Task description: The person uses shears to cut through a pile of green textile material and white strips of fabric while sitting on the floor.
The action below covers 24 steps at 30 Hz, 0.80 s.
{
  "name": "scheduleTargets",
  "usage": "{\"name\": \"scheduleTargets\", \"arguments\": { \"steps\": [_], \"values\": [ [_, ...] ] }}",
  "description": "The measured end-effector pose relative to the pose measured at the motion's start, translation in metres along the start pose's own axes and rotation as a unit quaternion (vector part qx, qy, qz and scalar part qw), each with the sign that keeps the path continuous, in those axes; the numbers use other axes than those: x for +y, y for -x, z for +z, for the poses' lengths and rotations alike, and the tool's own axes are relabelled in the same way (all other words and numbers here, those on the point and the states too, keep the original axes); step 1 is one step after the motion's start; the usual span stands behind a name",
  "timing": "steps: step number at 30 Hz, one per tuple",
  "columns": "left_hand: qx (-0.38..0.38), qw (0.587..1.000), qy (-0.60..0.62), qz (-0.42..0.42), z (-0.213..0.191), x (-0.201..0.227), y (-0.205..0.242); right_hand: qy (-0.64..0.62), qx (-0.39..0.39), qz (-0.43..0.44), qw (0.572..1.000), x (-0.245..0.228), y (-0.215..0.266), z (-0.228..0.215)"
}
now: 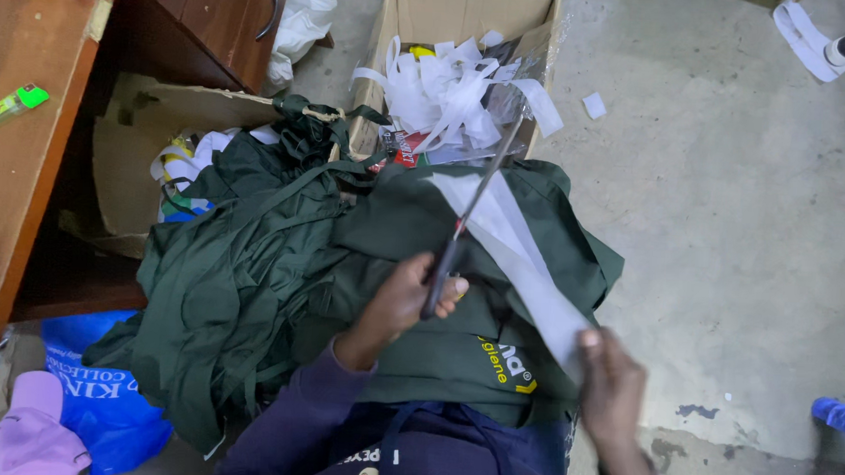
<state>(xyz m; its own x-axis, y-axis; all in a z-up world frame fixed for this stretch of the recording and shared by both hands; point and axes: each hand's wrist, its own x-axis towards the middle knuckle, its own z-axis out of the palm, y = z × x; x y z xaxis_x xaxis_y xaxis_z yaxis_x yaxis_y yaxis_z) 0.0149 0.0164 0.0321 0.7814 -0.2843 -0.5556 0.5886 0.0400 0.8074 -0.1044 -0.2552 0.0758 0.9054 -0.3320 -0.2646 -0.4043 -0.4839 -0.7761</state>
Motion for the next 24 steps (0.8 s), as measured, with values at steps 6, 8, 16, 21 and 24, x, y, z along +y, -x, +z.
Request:
{"name": "scheduleTargets", "arguments": {
  "steps": [6,8,16,21,24],
  "values": [
    [0.120,0.983,0.113,0.075,0.017,-0.008,0.006,0.217,-0.089,-0.415,0.879,0.000,0.035,0.085],
    [0.204,0.976,0.014,0.069,0.009,-0.025,-0.010,0.243,-0.131,-0.427,0.861,0.004,0.025,0.083],
    [0.274,0.945,-0.114,0.137,0.000,-0.030,-0.017,0.059,-0.187,-0.157,0.968,-0.086,-0.061,0.038],
    [0.238,0.965,-0.083,0.075,-0.014,-0.027,-0.021,0.014,-0.291,-0.005,0.957,-0.062,-0.116,0.096],
    [0.229,0.969,-0.076,0.061,-0.013,-0.023,-0.023,-0.177,-0.261,0.106,0.943,-0.045,-0.132,0.127]
  ]
}}
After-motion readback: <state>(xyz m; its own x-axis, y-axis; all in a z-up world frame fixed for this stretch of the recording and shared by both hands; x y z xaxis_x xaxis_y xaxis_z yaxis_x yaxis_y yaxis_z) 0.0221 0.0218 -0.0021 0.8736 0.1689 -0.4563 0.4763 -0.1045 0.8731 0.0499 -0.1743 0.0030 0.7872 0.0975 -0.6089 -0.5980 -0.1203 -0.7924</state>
